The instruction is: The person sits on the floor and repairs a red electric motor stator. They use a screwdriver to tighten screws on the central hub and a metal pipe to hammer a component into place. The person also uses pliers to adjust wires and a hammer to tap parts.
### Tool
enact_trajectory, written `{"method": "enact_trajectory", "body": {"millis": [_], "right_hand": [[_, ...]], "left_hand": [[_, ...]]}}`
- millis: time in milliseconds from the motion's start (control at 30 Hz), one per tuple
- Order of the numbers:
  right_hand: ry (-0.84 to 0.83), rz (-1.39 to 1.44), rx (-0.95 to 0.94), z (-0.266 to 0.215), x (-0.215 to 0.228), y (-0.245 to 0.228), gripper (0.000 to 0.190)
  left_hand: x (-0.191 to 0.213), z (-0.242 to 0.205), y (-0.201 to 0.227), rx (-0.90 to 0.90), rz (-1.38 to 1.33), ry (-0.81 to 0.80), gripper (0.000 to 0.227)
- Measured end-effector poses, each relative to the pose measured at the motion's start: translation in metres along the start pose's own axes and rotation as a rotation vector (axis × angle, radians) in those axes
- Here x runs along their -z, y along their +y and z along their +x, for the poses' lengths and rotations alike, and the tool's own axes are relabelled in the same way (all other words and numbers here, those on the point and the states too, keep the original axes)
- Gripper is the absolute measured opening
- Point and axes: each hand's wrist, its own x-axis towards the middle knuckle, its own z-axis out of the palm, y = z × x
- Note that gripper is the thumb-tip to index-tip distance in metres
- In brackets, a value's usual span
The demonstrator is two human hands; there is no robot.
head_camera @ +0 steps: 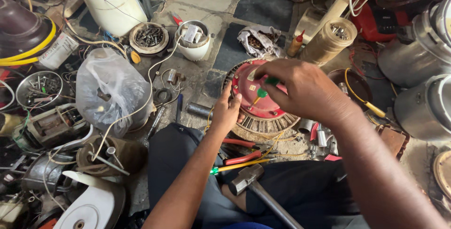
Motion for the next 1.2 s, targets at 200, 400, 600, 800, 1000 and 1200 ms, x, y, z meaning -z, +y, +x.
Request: {"method": "enact_trajectory", "body": {"millis": [200, 400, 600, 800, 1000, 1200], "right_hand": [[-0.088, -0.024, 0.099, 0.001, -0.003, 0.006, 0.025], [0.324, 0.508, -0.298, -0.101, -0.006, 0.083, 0.03], [0.639, 1.268, -0.733, -0.252, -0.072, 0.123, 0.044], [0.543, 1.464, -1.046, -0.256, -0.131, 0.1, 0.045], [0.283, 1.069, -1.041, -0.215, -0.148, 0.066, 0.037], [0.33, 0.57, -0.708, -0.202, -0.176, 0.038, 0.035]], "left_hand": [[-0.001, -0.011, 0.023, -0.151, 0.374, 0.132, 0.06], [-0.019, -0.004, 0.078, -0.771, 0.598, -0.013, 0.051], [-0.069, 0.038, 0.082, -0.834, 0.555, -0.104, 0.03], [-0.076, 0.05, 0.059, -0.753, 0.394, -0.049, 0.02], [-0.083, 0.044, 0.059, -0.706, 0.425, 0.014, 0.021], [-0.093, 0.035, 0.066, -0.743, 0.575, 0.111, 0.02]]}}
